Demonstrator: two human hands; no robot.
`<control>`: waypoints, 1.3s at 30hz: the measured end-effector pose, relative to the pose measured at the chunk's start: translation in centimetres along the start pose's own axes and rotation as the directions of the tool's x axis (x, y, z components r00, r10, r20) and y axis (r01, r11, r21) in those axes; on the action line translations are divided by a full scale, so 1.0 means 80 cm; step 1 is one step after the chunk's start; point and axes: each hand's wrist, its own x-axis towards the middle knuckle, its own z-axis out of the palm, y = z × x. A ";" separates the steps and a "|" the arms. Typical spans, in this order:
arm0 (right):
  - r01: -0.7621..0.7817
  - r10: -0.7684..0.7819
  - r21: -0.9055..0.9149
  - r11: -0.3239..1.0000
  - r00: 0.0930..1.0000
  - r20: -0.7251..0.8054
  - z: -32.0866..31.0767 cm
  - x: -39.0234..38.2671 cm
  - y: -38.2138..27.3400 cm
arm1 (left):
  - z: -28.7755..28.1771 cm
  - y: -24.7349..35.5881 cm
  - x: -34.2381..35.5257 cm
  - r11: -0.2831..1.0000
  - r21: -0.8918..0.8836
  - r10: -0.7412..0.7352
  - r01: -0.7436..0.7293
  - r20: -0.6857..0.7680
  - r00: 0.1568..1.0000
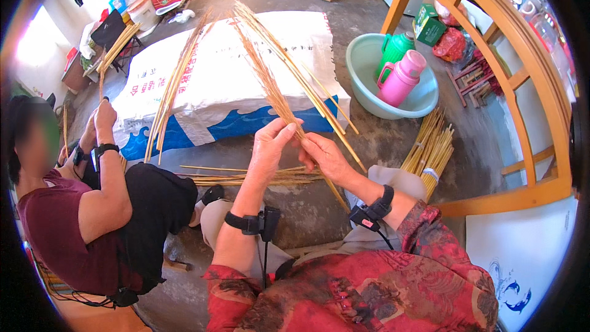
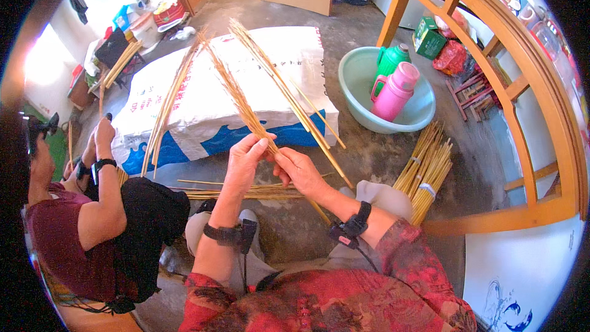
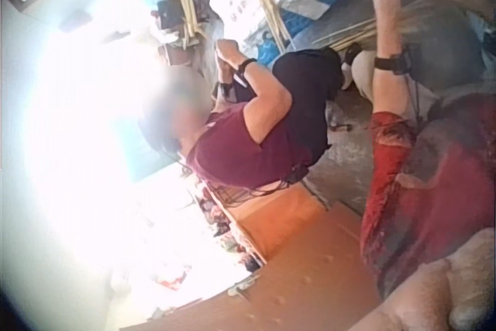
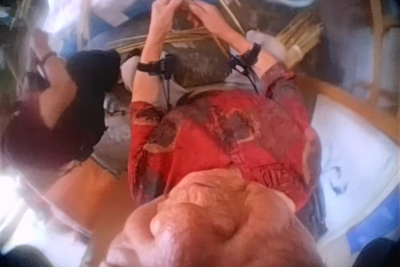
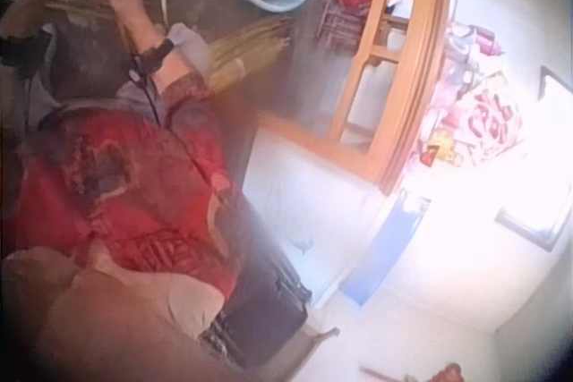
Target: The person weaves thin bamboo strips together by hand, interlacing several strips to build a structured frame.
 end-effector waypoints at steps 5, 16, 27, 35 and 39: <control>-0.008 0.007 0.041 0.999 0.999 0.040 -0.002 -0.004 -0.012 | 0.005 0.002 0.002 0.992 -0.124 -0.010 0.008 -0.023 1.000; -0.047 0.048 0.158 0.986 0.999 0.001 -0.004 0.000 -0.004 | 0.001 -0.008 0.002 0.985 -0.169 -0.028 0.023 -0.025 0.999; -0.034 0.058 0.233 0.972 0.994 -0.098 -0.009 0.009 -0.001 | 0.000 -0.016 0.006 0.983 -0.183 -0.013 0.006 -0.036 0.999; -0.015 0.025 0.074 0.997 0.992 -0.127 -0.007 0.007 -0.013 | -0.001 -0.023 0.007 0.999 -0.045 -0.026 0.023 -0.064 0.998; 0.106 -0.128 -0.163 0.981 0.983 -0.131 -0.014 0.014 -0.001 | -0.002 -0.020 0.006 1.000 0.022 -0.016 0.017 -0.053 0.998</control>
